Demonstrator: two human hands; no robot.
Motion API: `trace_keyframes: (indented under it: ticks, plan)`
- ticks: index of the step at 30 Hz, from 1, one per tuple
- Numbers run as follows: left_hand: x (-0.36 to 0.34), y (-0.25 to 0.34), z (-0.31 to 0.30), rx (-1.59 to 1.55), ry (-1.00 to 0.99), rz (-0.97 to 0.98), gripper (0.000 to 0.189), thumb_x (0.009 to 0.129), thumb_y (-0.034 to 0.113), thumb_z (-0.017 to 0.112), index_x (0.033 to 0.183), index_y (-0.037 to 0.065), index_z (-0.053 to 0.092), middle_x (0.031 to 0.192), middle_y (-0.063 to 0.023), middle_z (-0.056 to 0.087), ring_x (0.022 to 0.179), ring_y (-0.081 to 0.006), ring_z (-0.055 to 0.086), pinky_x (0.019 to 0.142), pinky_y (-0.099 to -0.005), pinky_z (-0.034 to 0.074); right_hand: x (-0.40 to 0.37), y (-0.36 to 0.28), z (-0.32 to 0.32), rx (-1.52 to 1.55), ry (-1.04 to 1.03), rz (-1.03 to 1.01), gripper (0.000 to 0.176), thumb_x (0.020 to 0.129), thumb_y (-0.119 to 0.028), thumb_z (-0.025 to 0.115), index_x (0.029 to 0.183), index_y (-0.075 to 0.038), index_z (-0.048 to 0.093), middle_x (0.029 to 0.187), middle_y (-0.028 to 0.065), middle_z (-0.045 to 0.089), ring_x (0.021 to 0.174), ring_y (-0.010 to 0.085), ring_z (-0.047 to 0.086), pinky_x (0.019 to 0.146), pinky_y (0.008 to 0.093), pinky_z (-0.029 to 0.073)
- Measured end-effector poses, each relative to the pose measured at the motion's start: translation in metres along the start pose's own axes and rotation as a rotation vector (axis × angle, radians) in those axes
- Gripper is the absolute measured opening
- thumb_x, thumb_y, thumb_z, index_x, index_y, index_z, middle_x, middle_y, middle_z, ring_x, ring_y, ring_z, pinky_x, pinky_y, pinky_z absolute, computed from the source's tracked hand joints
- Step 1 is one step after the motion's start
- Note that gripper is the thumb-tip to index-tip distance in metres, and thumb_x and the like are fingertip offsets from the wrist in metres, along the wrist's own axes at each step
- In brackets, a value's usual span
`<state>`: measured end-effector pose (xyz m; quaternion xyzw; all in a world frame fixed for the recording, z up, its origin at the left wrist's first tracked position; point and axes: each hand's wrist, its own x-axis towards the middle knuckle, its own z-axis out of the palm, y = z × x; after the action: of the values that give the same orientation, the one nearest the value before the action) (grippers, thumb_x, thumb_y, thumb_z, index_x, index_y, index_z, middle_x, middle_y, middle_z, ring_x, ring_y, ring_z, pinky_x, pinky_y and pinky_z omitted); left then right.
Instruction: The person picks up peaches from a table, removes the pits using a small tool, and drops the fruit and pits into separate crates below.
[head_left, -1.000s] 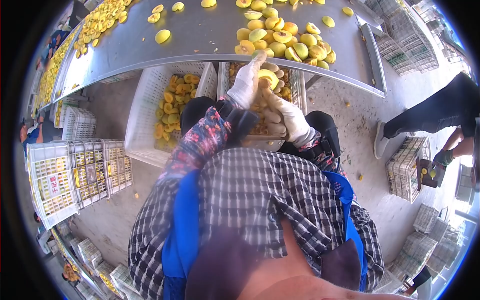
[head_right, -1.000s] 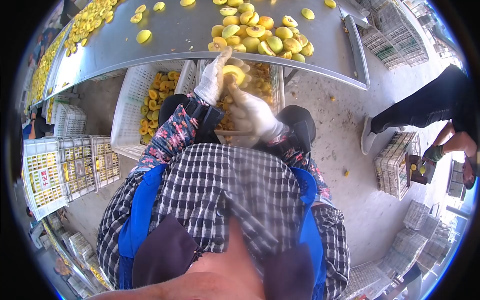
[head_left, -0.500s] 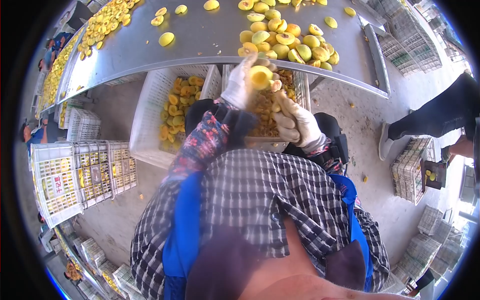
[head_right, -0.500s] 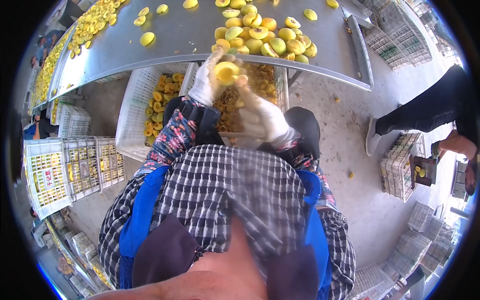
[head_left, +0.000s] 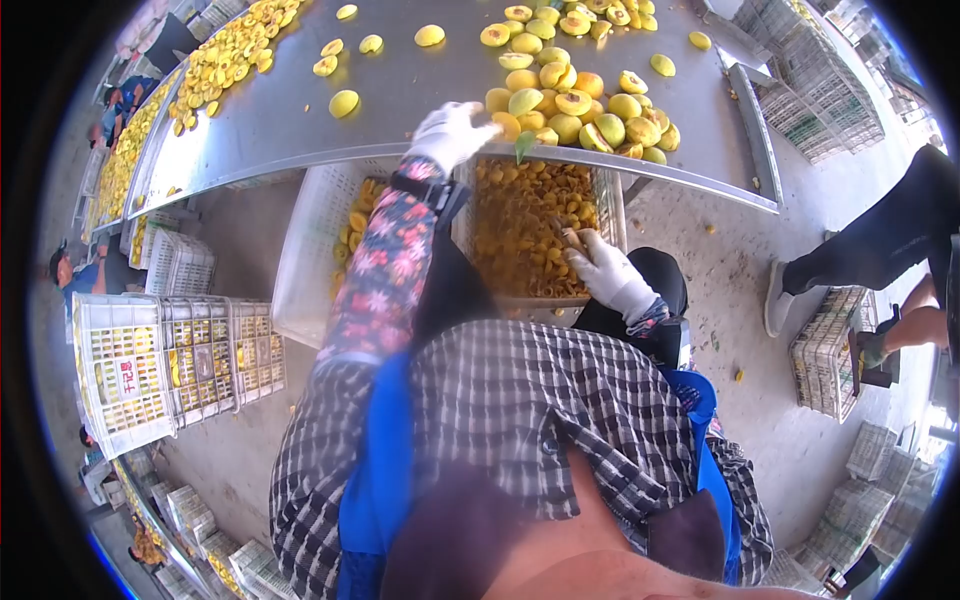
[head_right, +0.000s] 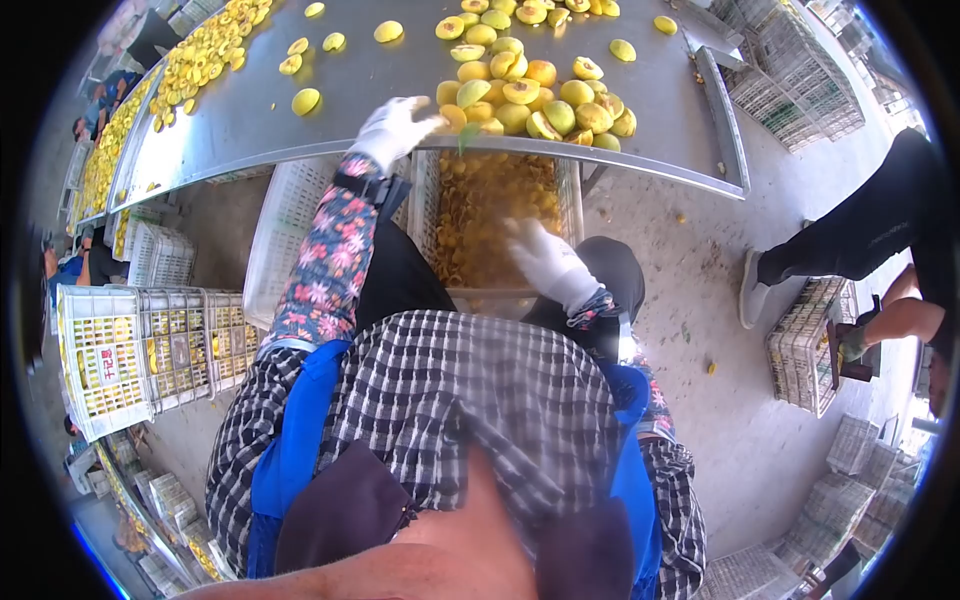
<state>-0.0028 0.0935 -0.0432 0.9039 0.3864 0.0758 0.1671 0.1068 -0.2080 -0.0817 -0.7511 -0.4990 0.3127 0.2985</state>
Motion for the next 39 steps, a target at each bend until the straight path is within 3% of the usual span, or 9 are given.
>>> trace_keyframes:
  ticks: [3,8,12,13,16,25,29,37,39]
  plan:
    - [0.029,0.013,0.013,-0.066,-0.262,0.002,0.067,0.078,0.053,0.067,0.122,0.003,0.059,0.123,-0.0196,0.061,0.116,-0.0339,0.056,0.098,-0.0404,0.044,0.000,0.005,0.006,0.044,0.010,-0.008,0.036,0.095,-0.031,0.056,0.117,-0.003,0.050,0.097,0.0235,0.064,0.093,0.0369,0.064,0.080,0.0406,0.050]
    - [0.029,0.019,0.010,-0.290,-0.230,-0.009,0.055,0.075,0.035,0.078,0.115,0.003,0.058,0.110,-0.0119,0.065,0.096,-0.0226,0.063,0.087,-0.0332,0.050,-0.007,0.009,0.006,0.063,-0.005,0.066,0.036,0.096,-0.030,0.055,0.118,-0.002,0.051,0.093,0.0190,0.064,0.088,0.0291,0.064,0.078,0.0369,0.049]
    - [0.003,0.024,0.020,-1.501,0.051,0.048,0.034,0.087,0.017,0.068,0.115,0.001,0.056,0.110,-0.0096,0.062,0.092,-0.0215,0.065,0.076,-0.0289,0.057,0.004,0.018,0.009,0.226,0.151,-0.050,0.031,0.096,-0.020,0.054,0.120,0.000,0.051,0.095,0.0115,0.061,0.084,0.0195,0.060,0.076,0.0315,0.048]
    - [-0.010,0.030,0.014,-1.711,-0.075,0.027,0.036,0.087,0.016,0.067,0.117,0.001,0.055,0.111,-0.0101,0.062,0.093,-0.0222,0.065,0.076,-0.0304,0.058,0.000,-0.013,-0.003,0.198,0.249,-0.082,0.037,0.094,-0.026,0.053,0.126,-0.007,0.053,0.110,0.0221,0.063,0.099,0.0359,0.063,0.083,0.0415,0.051]
    - [-0.039,0.049,0.006,-2.247,-0.370,-0.037,0.041,0.090,0.015,0.060,0.126,0.000,0.048,0.113,-0.0126,0.061,0.097,-0.0261,0.064,0.082,-0.0369,0.059,0.019,-0.032,-0.013,0.160,0.334,-0.229,0.039,0.094,-0.023,0.052,0.129,-0.007,0.047,0.107,0.0232,0.064,0.096,0.0392,0.063,0.082,0.0433,0.051]
    - [-0.071,0.088,0.014,-2.114,-0.155,0.092,0.034,0.100,0.030,0.048,0.123,0.005,0.048,0.109,-0.0099,0.060,0.102,-0.0187,0.059,0.092,-0.0347,0.048,0.038,-0.080,-0.020,-0.142,0.538,-0.263,0.036,0.093,-0.024,0.058,0.118,0.000,0.049,0.088,0.0246,0.064,0.081,0.0440,0.062,0.067,0.0469,0.052]
    - [-0.074,0.097,0.016,-1.920,-0.019,0.120,0.032,0.101,0.033,0.047,0.117,0.005,0.051,0.102,-0.0077,0.060,0.094,-0.0150,0.058,0.084,-0.0308,0.048,0.042,-0.069,-0.014,-0.361,0.736,-0.509,0.030,0.090,-0.017,0.060,0.113,-0.001,0.049,0.077,0.0180,0.065,0.063,0.0331,0.065,0.056,0.0397,0.053]
    - [-0.083,0.105,0.029,-1.970,-0.001,0.144,0.024,0.102,0.024,0.048,0.111,0.004,0.056,0.101,-0.0045,0.061,0.092,-0.0139,0.058,0.084,-0.0290,0.048,0.043,-0.047,0.002,-0.254,0.555,-0.432,0.034,0.091,-0.018,0.059,0.115,0.004,0.047,0.070,0.0190,0.062,0.057,0.0332,0.062,0.051,0.0407,0.050]
    - [-0.084,0.104,0.042,-1.699,0.235,0.189,0.023,0.101,0.021,0.048,0.116,0.005,0.056,0.108,-0.0070,0.062,0.097,-0.0167,0.059,0.082,-0.0313,0.050,0.039,-0.047,0.004,-0.332,0.530,-0.370,0.036,0.092,-0.020,0.059,0.115,0.005,0.047,0.069,0.0191,0.062,0.056,0.0338,0.062,0.050,0.0412,0.050]
